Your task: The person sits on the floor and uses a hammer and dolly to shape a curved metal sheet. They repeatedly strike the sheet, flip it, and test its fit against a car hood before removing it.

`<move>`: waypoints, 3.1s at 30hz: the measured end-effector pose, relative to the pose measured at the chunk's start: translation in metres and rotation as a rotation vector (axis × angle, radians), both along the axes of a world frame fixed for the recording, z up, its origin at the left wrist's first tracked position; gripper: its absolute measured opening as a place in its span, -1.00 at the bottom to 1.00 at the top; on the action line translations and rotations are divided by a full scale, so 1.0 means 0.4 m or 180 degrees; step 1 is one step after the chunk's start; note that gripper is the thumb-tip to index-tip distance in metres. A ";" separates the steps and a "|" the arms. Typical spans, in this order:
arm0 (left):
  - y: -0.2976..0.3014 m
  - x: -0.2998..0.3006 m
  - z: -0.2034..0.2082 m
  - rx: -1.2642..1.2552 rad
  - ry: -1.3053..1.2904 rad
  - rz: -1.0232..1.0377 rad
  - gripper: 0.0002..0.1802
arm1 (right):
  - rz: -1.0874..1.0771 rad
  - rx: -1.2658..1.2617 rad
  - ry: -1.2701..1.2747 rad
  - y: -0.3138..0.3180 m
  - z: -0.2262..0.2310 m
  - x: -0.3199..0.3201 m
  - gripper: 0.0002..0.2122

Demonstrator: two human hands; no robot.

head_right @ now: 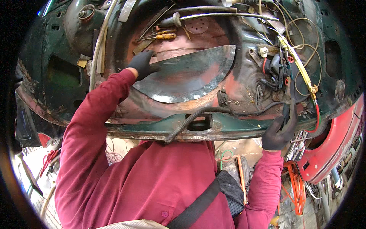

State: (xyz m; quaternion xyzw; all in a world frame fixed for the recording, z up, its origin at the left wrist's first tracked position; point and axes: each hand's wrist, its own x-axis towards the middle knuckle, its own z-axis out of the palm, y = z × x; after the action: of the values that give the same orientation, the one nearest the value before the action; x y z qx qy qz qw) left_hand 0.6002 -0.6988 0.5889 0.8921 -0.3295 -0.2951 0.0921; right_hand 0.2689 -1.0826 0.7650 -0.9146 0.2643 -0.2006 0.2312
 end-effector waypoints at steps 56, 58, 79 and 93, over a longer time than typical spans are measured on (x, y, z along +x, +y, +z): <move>-0.015 -0.030 -0.200 0.0381 0.0838 0.0382 -0.37 | -0.0140 -0.0136 0.0514 0.011 0.013 0.025 -0.55; -0.035 -0.031 -0.190 0.0499 0.0763 0.0187 -0.34 | -0.0193 -0.0123 0.0447 0.004 0.014 0.027 -0.55; 0.003 0.035 -0.114 -0.0206 0.0366 0.0397 -0.42 | -0.0265 0.0092 0.0513 -0.006 0.007 -0.009 -0.53; 0.047 0.234 0.141 -0.0182 -0.0203 0.1058 -0.51 | -0.0158 0.0051 0.0150 -0.004 -0.007 0.002 -0.56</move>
State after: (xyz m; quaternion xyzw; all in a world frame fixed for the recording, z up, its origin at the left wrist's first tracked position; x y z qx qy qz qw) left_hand 0.6937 -0.6798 0.6455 0.9402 -0.1884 -0.2379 0.1545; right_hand 0.2698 -1.0843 0.7621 -0.9103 0.2939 -0.1826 0.2271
